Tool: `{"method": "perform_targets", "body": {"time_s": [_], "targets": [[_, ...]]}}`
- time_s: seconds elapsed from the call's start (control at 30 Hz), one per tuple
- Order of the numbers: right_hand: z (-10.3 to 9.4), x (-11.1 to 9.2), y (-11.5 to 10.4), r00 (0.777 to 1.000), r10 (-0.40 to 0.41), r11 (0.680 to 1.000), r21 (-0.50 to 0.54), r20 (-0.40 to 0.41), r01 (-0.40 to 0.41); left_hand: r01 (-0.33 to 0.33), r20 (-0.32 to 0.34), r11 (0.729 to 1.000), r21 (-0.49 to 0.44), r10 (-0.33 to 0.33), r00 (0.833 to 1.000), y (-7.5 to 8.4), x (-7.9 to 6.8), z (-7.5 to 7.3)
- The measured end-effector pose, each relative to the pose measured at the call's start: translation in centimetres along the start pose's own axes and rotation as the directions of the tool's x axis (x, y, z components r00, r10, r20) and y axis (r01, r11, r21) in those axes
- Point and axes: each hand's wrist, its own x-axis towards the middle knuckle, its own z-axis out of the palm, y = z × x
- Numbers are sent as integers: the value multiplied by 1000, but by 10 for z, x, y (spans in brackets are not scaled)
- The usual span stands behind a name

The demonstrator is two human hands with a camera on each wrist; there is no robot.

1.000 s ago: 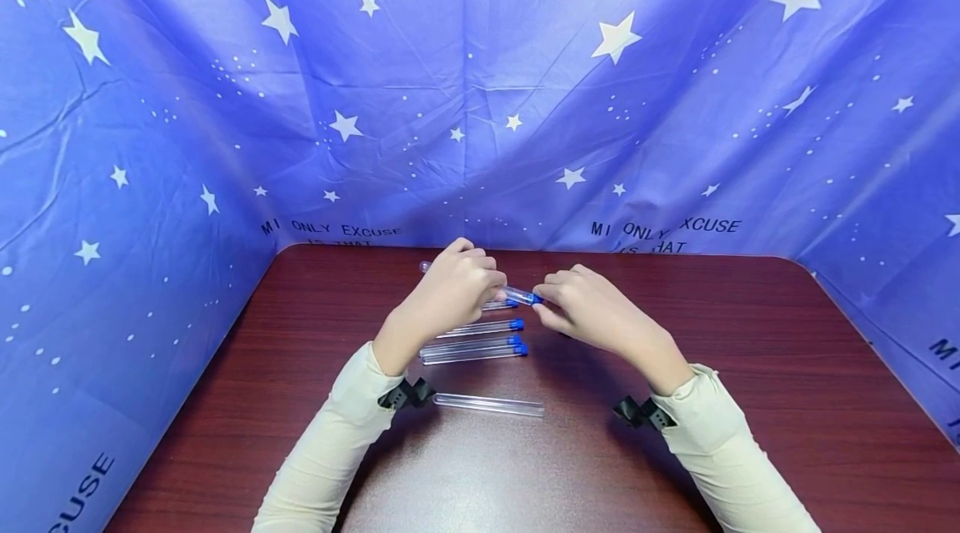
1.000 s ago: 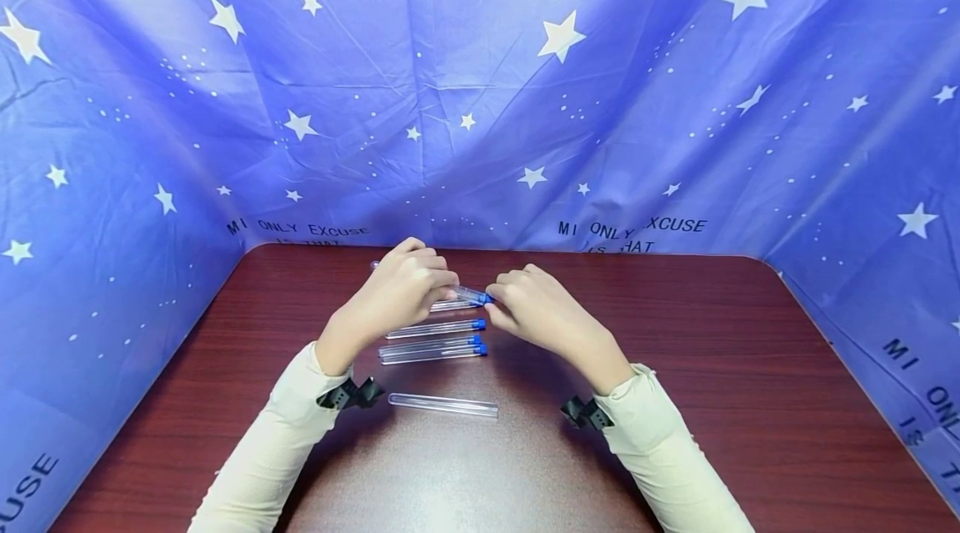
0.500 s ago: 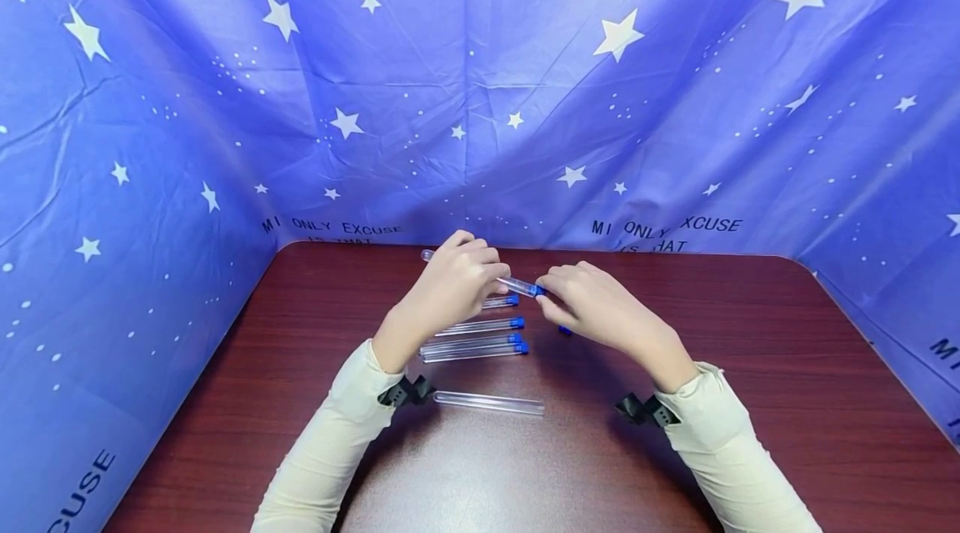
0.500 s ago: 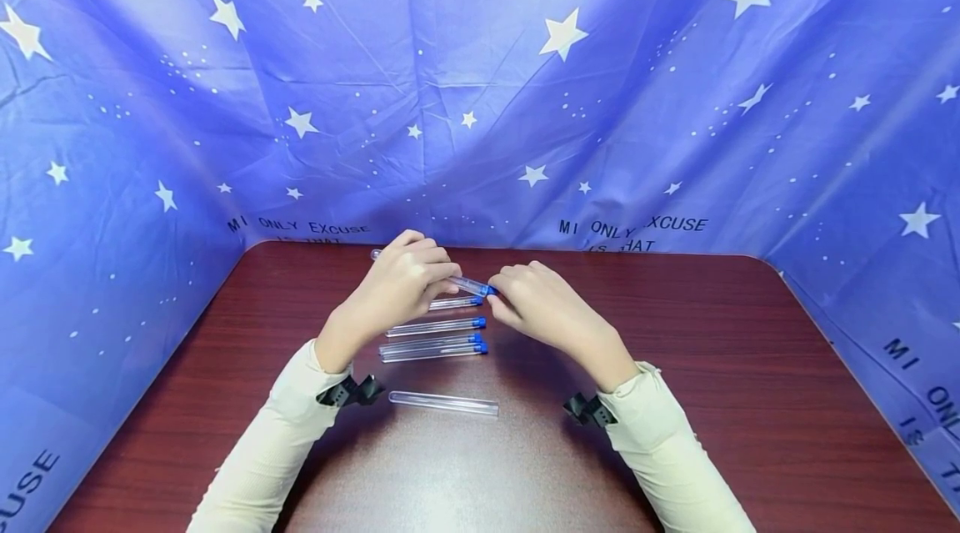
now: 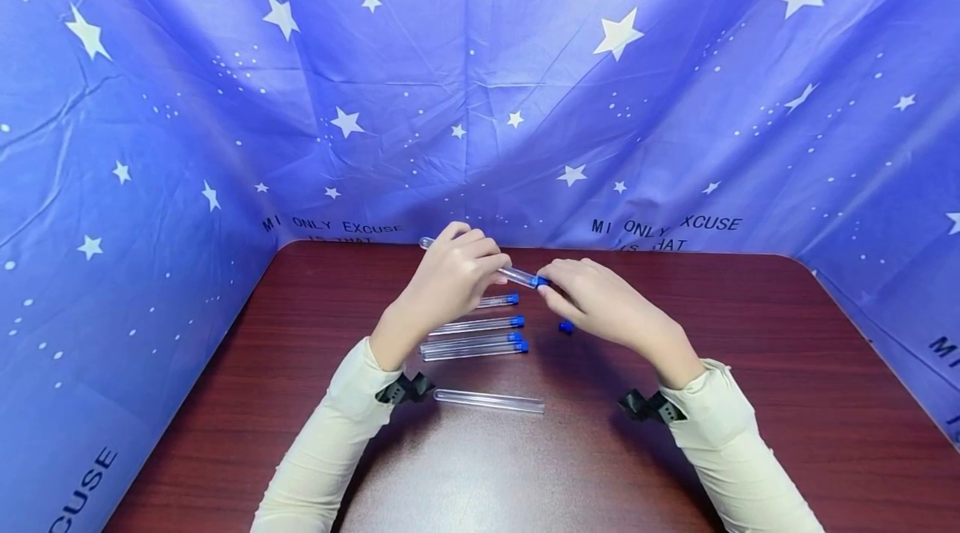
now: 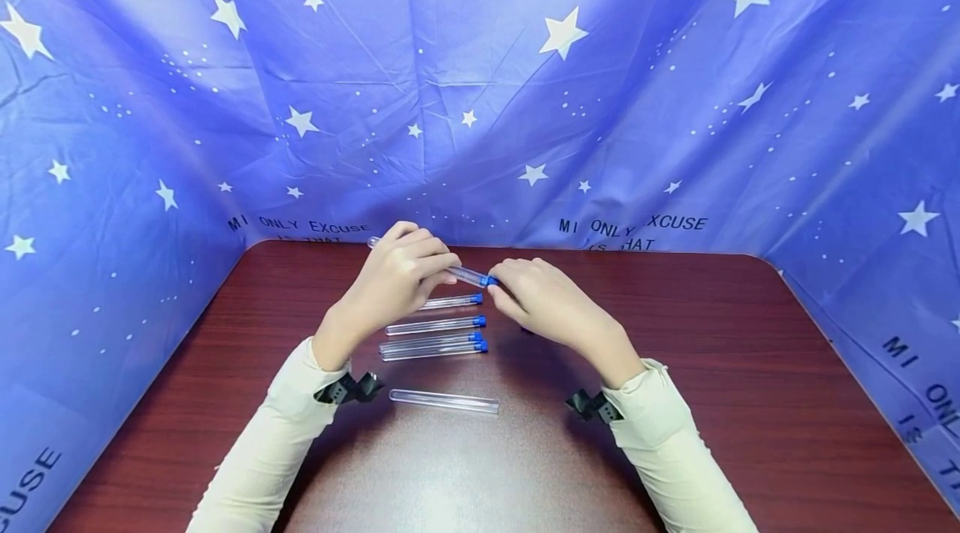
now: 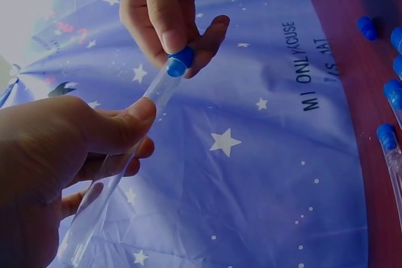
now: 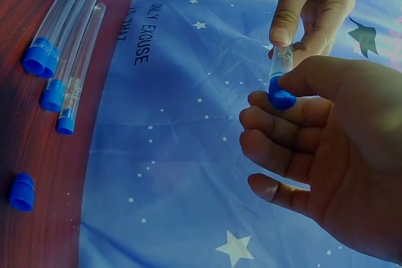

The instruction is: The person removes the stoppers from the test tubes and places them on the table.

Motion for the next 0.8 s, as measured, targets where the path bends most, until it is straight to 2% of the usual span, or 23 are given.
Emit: {"method": "perform_targets", "body": {"time_s": [0.2, 0.33, 0.8], "targets": [[-3, 0, -1, 999, -24, 1000, 2, -27, 24, 3, -50, 1000, -3, -3, 999, -1, 1, -2], [-4, 0, -2, 997, -40, 999, -23, -59, 38, 22, -51, 1000, 8, -22, 998, -1, 1, -2], [3, 3, -7, 986, -60, 977, -211, -152, 27, 53, -43, 998, 44, -51, 998, -3, -1, -2]]}}
